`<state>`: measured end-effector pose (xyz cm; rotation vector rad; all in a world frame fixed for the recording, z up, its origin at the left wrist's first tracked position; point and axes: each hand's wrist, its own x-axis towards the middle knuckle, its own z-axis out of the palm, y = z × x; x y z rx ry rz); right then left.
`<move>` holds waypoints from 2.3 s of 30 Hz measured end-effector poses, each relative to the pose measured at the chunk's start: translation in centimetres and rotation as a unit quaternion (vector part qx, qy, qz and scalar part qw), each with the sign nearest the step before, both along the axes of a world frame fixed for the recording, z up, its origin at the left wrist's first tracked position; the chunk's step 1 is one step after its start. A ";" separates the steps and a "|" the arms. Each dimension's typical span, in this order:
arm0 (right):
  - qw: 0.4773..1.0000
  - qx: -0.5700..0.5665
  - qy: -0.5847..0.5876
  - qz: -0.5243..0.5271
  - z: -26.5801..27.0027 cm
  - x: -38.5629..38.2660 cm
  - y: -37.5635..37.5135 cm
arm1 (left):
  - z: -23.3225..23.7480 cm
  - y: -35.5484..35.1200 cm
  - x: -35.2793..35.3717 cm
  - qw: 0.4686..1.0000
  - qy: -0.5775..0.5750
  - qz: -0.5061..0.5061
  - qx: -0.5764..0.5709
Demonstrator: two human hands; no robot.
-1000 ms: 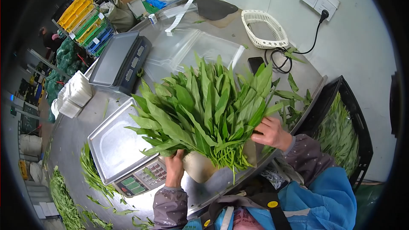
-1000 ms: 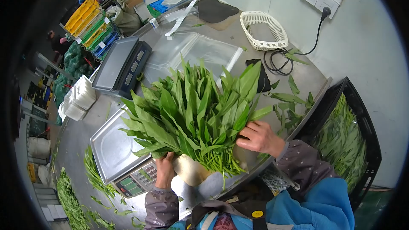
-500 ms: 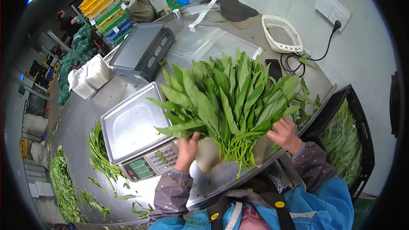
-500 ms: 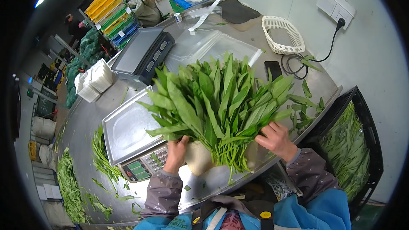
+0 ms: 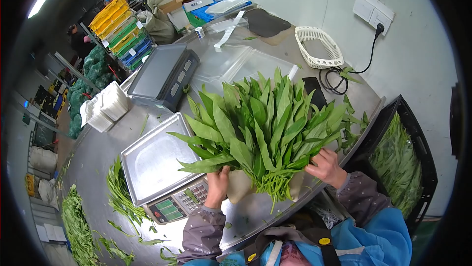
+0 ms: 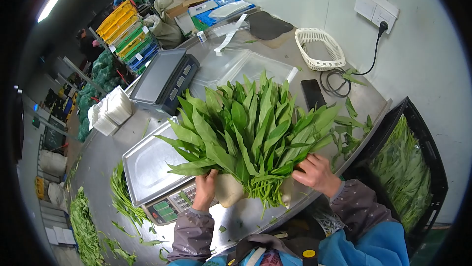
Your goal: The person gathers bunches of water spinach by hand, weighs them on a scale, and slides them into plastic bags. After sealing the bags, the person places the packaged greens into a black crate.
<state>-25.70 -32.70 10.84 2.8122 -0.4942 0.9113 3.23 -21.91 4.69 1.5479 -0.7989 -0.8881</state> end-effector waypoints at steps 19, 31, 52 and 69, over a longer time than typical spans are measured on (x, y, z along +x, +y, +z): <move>0.873 0.376 0.303 0.072 0.5 -2.9 8.5 | 0.1 -2.5 -13.1 0.709 -0.592 -0.380 -0.053; 0.608 0.751 0.253 0.032 -4.1 -2.8 -0.8 | 4.5 0.8 -14.4 0.772 -0.482 -0.365 -0.196; 0.868 0.303 0.393 -0.019 -1.7 -2.7 8.9 | 1.9 7.3 -9.9 0.723 -0.527 -0.423 -0.141; 0.755 0.621 0.152 -0.145 -1.4 -9.3 4.2 | -2.7 -17.9 -5.1 0.907 -0.353 -0.225 -0.043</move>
